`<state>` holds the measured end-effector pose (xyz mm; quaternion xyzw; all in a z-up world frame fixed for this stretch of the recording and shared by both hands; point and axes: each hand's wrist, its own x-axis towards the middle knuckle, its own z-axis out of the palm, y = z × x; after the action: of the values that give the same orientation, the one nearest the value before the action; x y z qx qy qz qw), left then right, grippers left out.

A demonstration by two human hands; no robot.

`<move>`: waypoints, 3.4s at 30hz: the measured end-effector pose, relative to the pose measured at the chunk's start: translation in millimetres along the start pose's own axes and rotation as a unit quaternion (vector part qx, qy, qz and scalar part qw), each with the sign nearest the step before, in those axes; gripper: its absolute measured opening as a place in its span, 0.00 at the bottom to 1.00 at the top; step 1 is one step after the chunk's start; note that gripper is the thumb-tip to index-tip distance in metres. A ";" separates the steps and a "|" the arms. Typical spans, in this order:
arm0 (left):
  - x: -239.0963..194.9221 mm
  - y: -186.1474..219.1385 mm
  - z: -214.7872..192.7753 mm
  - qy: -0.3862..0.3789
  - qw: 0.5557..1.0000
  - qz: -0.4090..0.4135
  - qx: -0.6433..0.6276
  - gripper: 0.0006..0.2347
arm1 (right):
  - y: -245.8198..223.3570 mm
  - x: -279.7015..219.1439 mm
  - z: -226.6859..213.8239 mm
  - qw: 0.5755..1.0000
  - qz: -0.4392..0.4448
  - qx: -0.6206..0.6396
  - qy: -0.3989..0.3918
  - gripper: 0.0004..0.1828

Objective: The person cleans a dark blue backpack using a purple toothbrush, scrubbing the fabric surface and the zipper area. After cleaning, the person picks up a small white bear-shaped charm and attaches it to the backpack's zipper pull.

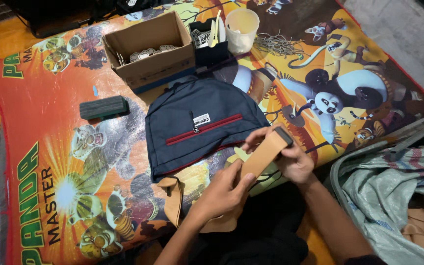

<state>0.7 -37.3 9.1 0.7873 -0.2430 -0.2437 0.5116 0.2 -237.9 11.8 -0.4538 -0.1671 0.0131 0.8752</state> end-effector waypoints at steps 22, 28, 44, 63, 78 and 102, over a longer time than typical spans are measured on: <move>-10.0 -41.0 -15.6 0.190 0.877 0.064 0.437 0.17 | -5.7 7.4 -5.0 0.801 -0.074 -0.588 -0.084 0.22; -18.1 -30.0 -23.9 0.242 0.836 0.160 0.466 0.22 | 34.8 -4.1 -34.7 0.634 -0.039 -0.754 -0.166 0.28; -1.8 -66.7 26.2 0.187 0.909 0.077 0.366 0.15 | -2.3 22.2 -8.1 0.972 0.083 0.088 0.202 0.18; -37.2 -17.3 -43.2 0.199 0.796 0.061 0.568 0.05 | -6.1 13.5 17.2 0.732 0.085 -0.658 -0.152 0.33; -31.8 -60.9 -32.3 0.273 0.874 0.170 0.364 0.18 | -7.6 24.9 -11.7 0.814 0.064 -0.573 -0.072 0.19; -48.9 -47.5 -56.2 0.138 0.946 0.081 0.281 0.22 | 39.6 37.8 7.0 0.998 -0.054 0.000 -0.033 0.21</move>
<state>5.3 49.3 -8.1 0.9028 -0.2916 -0.0121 0.3160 38.8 -202.5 -5.5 -0.4433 -0.2197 -0.0191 0.8688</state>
